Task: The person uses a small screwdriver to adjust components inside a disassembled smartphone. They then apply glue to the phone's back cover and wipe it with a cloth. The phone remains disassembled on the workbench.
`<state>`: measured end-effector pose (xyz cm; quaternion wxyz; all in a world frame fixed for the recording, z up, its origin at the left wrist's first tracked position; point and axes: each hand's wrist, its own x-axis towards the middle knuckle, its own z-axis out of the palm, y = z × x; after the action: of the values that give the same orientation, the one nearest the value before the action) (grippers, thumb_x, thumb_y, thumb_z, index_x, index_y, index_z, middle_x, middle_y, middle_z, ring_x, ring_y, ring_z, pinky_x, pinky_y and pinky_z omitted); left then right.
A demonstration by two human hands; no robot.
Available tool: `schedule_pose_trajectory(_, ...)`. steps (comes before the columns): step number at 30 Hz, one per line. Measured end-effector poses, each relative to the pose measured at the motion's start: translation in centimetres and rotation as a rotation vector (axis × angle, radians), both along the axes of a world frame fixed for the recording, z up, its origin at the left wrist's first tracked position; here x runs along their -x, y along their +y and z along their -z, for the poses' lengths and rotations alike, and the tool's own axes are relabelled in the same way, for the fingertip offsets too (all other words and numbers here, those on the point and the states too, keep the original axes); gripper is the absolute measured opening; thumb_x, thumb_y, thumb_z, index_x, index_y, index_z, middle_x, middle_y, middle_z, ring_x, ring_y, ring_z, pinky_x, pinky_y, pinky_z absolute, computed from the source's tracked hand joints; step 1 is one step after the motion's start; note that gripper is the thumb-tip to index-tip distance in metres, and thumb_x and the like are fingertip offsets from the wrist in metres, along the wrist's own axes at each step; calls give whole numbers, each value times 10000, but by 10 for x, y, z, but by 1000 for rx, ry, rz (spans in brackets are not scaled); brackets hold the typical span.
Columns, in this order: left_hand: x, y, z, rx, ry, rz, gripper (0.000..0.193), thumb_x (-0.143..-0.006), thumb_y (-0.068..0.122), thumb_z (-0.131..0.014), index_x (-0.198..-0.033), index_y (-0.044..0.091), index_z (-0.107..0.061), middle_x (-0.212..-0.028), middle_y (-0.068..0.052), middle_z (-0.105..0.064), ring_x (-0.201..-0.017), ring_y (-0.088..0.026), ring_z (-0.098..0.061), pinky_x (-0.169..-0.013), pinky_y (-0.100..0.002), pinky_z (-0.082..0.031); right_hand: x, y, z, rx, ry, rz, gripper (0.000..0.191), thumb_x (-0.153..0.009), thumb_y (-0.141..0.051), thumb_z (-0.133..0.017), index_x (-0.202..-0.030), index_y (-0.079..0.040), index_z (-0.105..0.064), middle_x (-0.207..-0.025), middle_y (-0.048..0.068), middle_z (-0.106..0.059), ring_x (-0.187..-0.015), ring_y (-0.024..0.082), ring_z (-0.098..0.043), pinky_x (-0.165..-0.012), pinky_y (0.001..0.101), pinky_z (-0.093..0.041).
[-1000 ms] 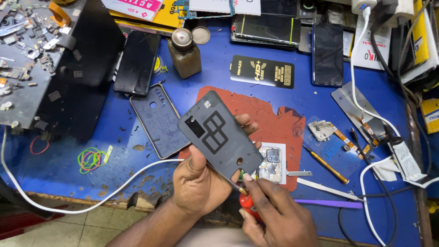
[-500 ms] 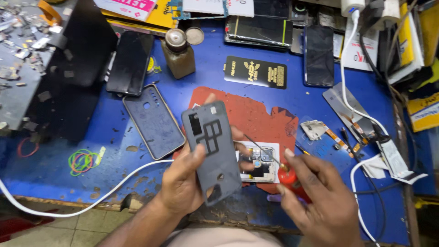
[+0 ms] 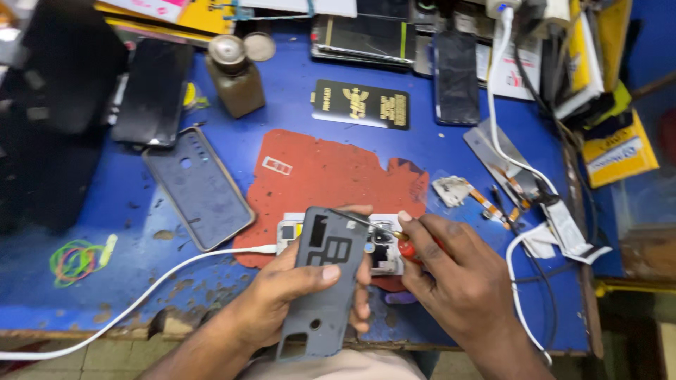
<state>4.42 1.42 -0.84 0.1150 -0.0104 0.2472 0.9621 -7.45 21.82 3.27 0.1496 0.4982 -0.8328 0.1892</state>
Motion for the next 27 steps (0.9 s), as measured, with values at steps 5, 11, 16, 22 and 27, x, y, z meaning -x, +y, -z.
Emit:
schedule_pose_trajectory(5, 3, 0, -3, 72, -67, -91, 819, -926, 187, -616, -1635, 50, -229, -1137, -222, -634, -996, -336, -692, -857, -513, -613, 15, 24, 1, 66, -116, 169, 506, -787, -93, -809, -1268, -58, -657, -1168, 135, -672, -965, 297, -701, -810, 372, -577)
schedule_pose_trajectory(11, 5, -8, -6, 321, -152, -343, 665, -871, 56, -605, -1504, 19, -405, -1236, -247, -690, -1101, -341, -729, -878, -501, -643, 50, 71, -10, -58, -208, 481, 541, -884, -150, -763, -1393, -49, -614, -1236, 204, -682, -1069, 371, -681, -877, 431, -547)
schedule_pose_trajectory(16, 11, 5, 5, 414, -208, -445, 534, -843, 17, -632, -1363, 11, -509, -1117, -162, -733, -1008, -261, -762, -816, -427, -653, 59, 76, 3, -170, -127, 560, 514, -892, -206, -789, -1355, -49, -631, -1218, 208, -699, -1100, 400, -665, -919, 452, -525)
schedule_pose_trajectory(22, 27, 37, 4, 447, -181, -441, 349, -1012, 190, -613, -1279, -32, -579, -1034, -116, -718, -845, -160, -697, -728, -334, -611, -2, 42, 17, 335, -1028, 62, 672, -825, -166, -786, -1433, -38, -528, -1266, 95, -705, -1067, 170, -731, -938, 326, -587)
schedule_pose_trajectory(27, 49, 47, -18, 1411, 227, -749, 572, -997, 279, -602, -1439, -36, -422, -1286, -233, -553, -1208, -307, -526, -1061, -444, -421, -15, 18, 48, 667, -1416, -24, 520, -985, -42, -643, -1478, 26, -492, -1290, 118, -657, -1163, 165, -625, -1013, 326, -505)
